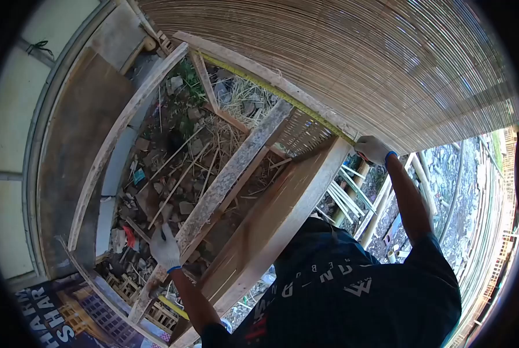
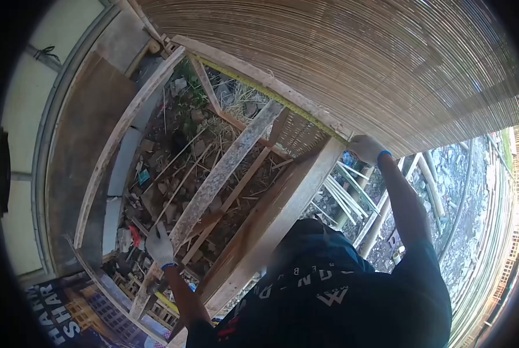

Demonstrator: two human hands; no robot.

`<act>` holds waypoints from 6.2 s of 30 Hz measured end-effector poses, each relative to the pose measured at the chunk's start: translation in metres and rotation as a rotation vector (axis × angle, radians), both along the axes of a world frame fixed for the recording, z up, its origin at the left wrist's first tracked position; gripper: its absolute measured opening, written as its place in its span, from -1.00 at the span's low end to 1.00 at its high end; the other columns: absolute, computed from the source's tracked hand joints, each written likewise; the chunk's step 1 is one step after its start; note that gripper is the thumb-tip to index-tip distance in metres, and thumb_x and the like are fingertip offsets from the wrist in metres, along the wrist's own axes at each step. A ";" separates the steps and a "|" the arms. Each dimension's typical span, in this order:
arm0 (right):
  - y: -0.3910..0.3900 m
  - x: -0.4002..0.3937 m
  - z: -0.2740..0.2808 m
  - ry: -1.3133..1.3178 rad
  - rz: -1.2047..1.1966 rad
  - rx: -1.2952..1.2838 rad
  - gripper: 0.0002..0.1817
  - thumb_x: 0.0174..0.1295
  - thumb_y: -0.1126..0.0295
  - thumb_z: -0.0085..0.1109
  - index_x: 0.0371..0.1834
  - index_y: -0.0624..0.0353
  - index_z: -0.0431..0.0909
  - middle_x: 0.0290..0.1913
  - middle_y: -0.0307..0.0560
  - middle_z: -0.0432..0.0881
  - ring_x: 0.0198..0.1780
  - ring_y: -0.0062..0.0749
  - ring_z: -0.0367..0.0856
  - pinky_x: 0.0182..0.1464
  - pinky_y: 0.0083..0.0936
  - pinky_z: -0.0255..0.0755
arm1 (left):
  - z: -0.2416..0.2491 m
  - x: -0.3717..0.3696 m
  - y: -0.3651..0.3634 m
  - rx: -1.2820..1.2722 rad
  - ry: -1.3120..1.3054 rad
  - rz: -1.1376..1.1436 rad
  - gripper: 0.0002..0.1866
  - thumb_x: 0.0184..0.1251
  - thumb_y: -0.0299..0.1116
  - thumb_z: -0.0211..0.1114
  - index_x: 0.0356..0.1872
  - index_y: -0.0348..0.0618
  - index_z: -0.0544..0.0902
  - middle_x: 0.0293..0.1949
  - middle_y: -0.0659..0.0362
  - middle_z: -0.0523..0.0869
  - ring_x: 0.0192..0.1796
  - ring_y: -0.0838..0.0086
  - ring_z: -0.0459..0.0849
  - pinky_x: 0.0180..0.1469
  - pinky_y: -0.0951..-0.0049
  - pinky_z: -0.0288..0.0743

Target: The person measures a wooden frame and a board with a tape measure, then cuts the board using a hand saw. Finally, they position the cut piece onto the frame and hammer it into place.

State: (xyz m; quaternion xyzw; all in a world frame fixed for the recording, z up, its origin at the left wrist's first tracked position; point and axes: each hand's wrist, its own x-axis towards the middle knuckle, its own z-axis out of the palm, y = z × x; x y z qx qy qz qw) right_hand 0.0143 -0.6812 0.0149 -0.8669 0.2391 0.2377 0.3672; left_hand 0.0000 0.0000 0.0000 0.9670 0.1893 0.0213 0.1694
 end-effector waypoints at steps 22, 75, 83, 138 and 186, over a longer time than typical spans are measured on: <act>-0.012 0.001 -0.027 0.007 -0.049 0.018 -0.70 0.44 0.20 0.18 -0.33 0.19 0.70 -0.52 -0.22 0.62 -0.50 -0.48 0.56 -0.39 -0.39 0.44 | -0.008 -0.001 -0.002 0.015 -0.038 -0.014 -0.55 0.65 -0.02 0.21 -0.01 -0.25 0.82 -0.16 -0.18 0.84 -0.05 -0.14 0.82 0.02 0.02 0.63; -0.022 0.003 -0.041 -0.033 0.023 -0.014 -0.67 0.34 0.21 0.17 -0.44 0.25 0.67 -0.52 -0.09 0.65 -0.47 -0.32 0.64 -0.32 -0.26 0.49 | -0.008 0.000 -0.004 0.018 -0.117 -0.027 -0.57 0.63 0.00 0.23 -0.18 -0.19 0.81 -0.26 -0.14 0.81 -0.15 -0.12 0.80 -0.10 0.01 0.60; -0.019 -0.052 -0.104 -0.405 0.731 -0.345 -0.87 0.23 0.37 0.25 -0.21 0.11 0.71 -0.26 0.05 0.73 -0.15 0.06 0.74 -0.11 -0.06 0.61 | -0.027 -0.005 0.007 -0.017 -0.423 -0.158 -0.69 0.60 -0.11 0.28 0.13 0.00 0.80 0.02 0.01 0.86 0.06 0.03 0.82 0.16 0.09 0.67; 0.495 -0.209 -0.015 -0.715 1.005 -0.166 -0.64 0.41 0.23 0.20 0.19 0.12 0.69 0.07 0.10 0.77 0.16 0.10 0.70 0.23 0.03 0.47 | 0.006 -0.424 0.302 -1.599 -0.148 0.829 -0.60 0.77 0.03 0.13 -0.25 -0.04 0.61 -0.39 0.18 0.72 -0.48 0.45 0.67 -0.49 0.40 0.55; 0.497 -0.211 -0.021 -0.753 1.009 -0.178 -0.70 0.42 0.25 0.17 0.08 0.13 0.71 -0.04 0.10 0.79 0.07 0.12 0.71 0.18 0.05 0.46 | 0.045 -0.468 0.383 -1.768 -0.004 0.750 -0.61 0.78 0.02 0.12 -0.25 -0.01 0.53 -0.39 0.16 0.64 -0.51 0.46 0.55 -0.56 0.40 0.43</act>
